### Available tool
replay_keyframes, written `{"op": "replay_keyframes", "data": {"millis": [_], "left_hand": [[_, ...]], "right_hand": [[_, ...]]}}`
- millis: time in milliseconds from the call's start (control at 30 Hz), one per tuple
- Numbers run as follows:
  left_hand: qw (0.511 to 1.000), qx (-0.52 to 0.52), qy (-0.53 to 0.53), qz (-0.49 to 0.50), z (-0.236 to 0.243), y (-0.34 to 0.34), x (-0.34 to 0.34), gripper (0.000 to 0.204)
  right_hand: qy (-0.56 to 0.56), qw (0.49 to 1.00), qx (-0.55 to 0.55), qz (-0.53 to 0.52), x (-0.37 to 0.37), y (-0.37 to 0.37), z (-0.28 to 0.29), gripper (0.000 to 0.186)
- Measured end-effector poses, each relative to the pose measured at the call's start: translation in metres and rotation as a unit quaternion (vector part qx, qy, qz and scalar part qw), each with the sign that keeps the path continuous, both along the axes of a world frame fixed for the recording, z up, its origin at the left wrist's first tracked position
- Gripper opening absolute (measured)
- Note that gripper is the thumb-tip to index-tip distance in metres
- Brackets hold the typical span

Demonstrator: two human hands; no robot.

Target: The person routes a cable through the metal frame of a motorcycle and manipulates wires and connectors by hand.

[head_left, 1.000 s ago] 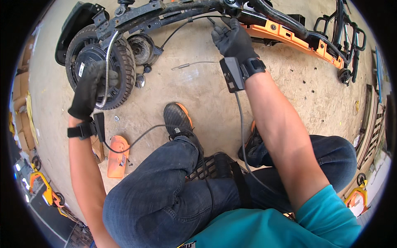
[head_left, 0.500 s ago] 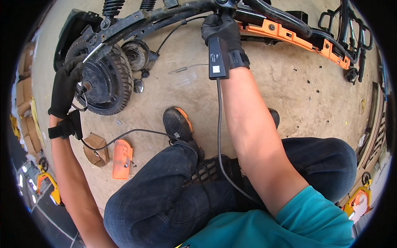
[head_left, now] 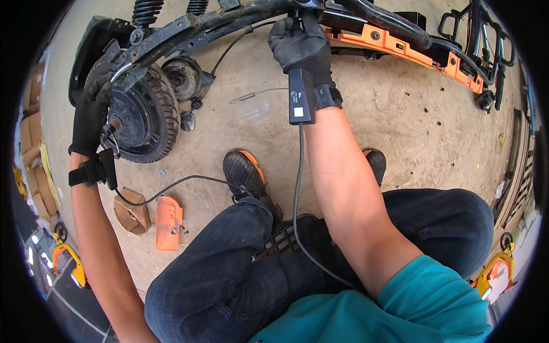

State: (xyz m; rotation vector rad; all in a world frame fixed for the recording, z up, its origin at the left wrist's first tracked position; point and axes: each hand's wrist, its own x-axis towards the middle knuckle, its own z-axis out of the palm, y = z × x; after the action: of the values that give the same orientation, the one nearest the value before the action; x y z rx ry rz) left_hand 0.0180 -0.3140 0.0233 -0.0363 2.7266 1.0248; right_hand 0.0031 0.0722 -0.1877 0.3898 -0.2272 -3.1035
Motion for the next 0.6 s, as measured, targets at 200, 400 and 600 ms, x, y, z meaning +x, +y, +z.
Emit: {"op": "replay_keyframes", "data": {"millis": [200, 400, 600], "left_hand": [[0.999, -0.030, 0.017, -0.028, 0.004, 0.006, -0.003, 0.027], [0.999, -0.050, 0.016, -0.007, 0.018, 0.009, -0.014, 0.024], [0.996, -0.090, 0.002, -0.003, 0.018, 0.011, -0.013, 0.024]], "right_hand": [[-0.064, 0.998, -0.020, -0.011, -0.014, -0.006, 0.000, 0.015], [-0.049, 0.999, -0.008, 0.003, -0.014, -0.002, 0.008, 0.015], [-0.043, 0.997, 0.061, -0.011, -0.015, -0.008, 0.011, 0.018]]}}
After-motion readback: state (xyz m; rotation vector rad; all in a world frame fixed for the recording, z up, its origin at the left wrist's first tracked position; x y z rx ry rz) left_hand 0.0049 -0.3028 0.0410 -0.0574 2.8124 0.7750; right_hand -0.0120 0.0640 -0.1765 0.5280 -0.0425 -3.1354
